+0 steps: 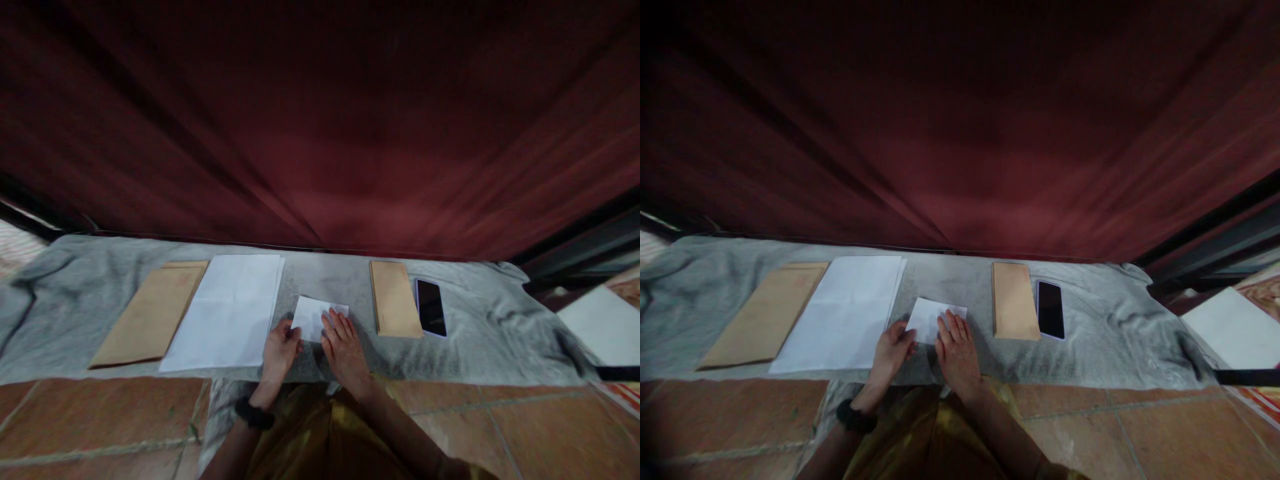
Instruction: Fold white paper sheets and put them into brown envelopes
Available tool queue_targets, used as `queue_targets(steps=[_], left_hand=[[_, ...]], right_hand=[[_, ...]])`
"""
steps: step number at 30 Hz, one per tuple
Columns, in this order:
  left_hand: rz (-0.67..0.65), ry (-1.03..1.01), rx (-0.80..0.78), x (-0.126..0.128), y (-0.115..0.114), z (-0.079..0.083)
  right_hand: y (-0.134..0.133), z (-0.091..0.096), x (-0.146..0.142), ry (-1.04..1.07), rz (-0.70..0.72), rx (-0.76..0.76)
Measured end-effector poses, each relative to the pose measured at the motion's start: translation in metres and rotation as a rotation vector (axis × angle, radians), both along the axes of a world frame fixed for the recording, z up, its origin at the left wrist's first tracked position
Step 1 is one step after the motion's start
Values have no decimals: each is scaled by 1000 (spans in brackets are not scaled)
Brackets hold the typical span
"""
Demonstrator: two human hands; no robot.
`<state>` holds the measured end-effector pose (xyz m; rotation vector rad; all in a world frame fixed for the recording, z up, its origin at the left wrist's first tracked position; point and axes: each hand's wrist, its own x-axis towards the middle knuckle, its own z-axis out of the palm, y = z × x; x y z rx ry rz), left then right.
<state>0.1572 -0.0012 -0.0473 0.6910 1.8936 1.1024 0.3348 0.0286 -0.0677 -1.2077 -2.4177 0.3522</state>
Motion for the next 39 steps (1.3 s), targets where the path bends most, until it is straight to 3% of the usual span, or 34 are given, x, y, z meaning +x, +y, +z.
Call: queue_targets(steps=[5, 7, 9, 11, 14, 17, 22, 30, 35, 39], left_hand=[[-80, 121, -103, -2, -6, 9], [-100, 328, -149, 1, -12, 12], [-148, 680, -164, 7, -18, 13], [-244, 1015, -75, 15, -22, 11], [-449, 1208, 222, 30, -20, -1], [-549, 1219, 359, 40, -14, -18], [-536, 1197, 315, 37, -14, -37], [-332, 1242, 228, 19, -23, -45], [-316, 1241, 210, 20, -24, -44], [-318, 1222, 218, 20, -24, -43]], right_hand=[[-7, -9, -4, -79, -114, 50], [-7, -10, -3, -90, -124, 67], [-7, -10, -2, -101, -130, 75], [-7, -11, -2, -116, -131, 74], [-7, -13, -2, -149, -130, 74], [-7, -16, -1, -178, -117, 90], [-7, -18, 1, -163, -146, 130], [-8, -22, 14, -141, -186, 168], [-1, -15, 20, -150, -166, 126], [24, -1, 16, -147, -189, 20]])
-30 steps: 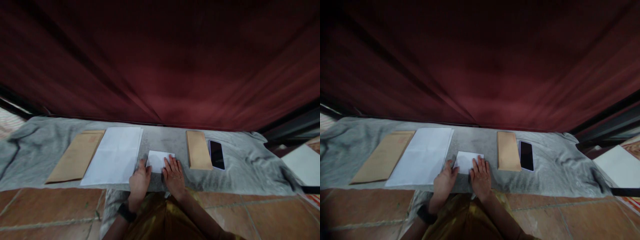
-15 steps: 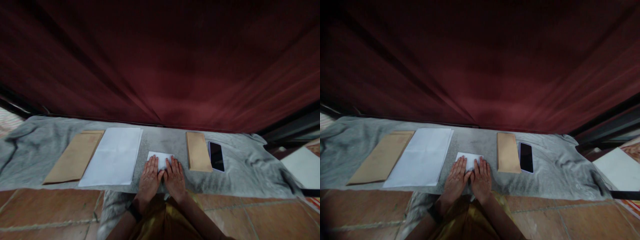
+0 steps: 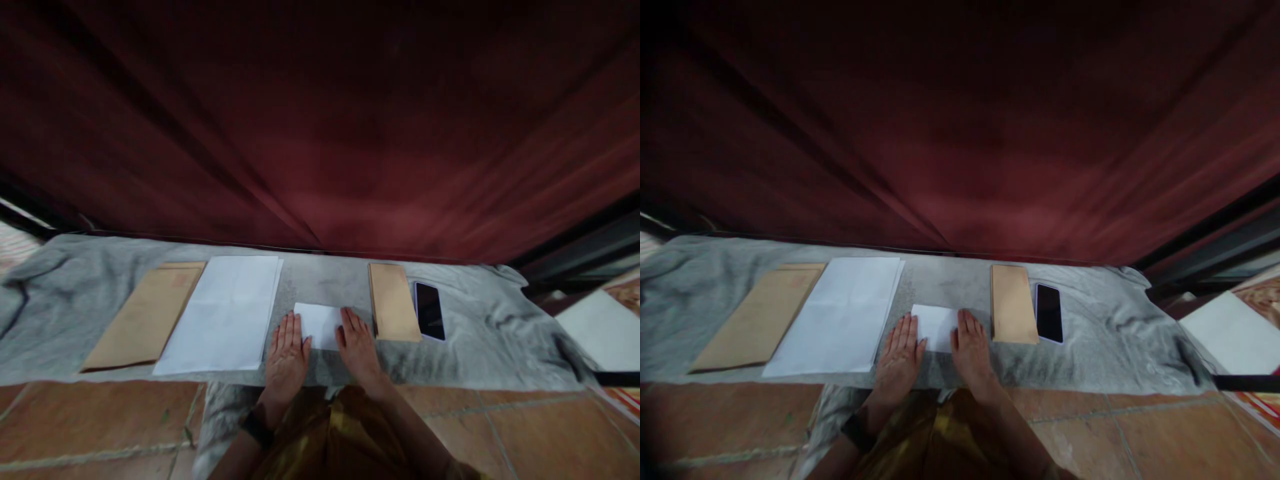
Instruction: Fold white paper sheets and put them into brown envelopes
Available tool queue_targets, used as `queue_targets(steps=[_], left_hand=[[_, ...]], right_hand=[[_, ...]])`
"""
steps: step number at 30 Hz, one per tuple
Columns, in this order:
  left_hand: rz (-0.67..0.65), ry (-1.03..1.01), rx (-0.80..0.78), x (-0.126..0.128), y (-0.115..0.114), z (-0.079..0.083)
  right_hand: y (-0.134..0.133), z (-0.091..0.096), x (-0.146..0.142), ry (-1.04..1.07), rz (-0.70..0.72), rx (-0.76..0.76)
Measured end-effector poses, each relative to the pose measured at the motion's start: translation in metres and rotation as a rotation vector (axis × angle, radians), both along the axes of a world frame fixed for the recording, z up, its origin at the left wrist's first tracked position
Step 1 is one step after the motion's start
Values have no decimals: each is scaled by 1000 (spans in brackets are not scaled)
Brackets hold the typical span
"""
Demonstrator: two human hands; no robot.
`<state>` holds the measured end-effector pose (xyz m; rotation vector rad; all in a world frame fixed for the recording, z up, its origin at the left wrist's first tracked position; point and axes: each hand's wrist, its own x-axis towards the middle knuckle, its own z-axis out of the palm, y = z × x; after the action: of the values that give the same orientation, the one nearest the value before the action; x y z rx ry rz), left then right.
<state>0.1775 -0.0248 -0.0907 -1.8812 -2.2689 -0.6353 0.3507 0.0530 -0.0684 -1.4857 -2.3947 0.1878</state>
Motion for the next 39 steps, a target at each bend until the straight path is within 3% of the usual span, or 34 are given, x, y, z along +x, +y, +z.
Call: queue_targets(steps=[6, 10, 13, 19, 25, 29, 33, 36, 39], left_hand=[[-10, 27, 14, -3, 0, -5], [-26, 12, 30, -6, -1, -3], [-57, -10, 52, -2, -5, 9], [-371, 90, 6, 29, -10, 41], [-330, 36, 67, 39, -8, 60], [-239, -366, 120, 29, -5, 89], [85, -1108, 220, 29, 4, 111], [291, -1643, 227, 33, 12, 109], [349, -1835, 229, 31, 15, 97]], right_hand=[[40, 18, -13, 18, -47, -154], [55, 19, -11, 386, -105, -326], [60, 19, -3, 610, -135, -479], [49, 34, 8, 815, -145, -688], [30, 62, 10, 1180, -132, -915], [28, 62, 11, 1284, -189, -960], [19, 53, 7, 1339, -256, -931], [7, 47, 3, 1353, -159, -1069], [2, 41, 2, 1315, -159, -1131]])
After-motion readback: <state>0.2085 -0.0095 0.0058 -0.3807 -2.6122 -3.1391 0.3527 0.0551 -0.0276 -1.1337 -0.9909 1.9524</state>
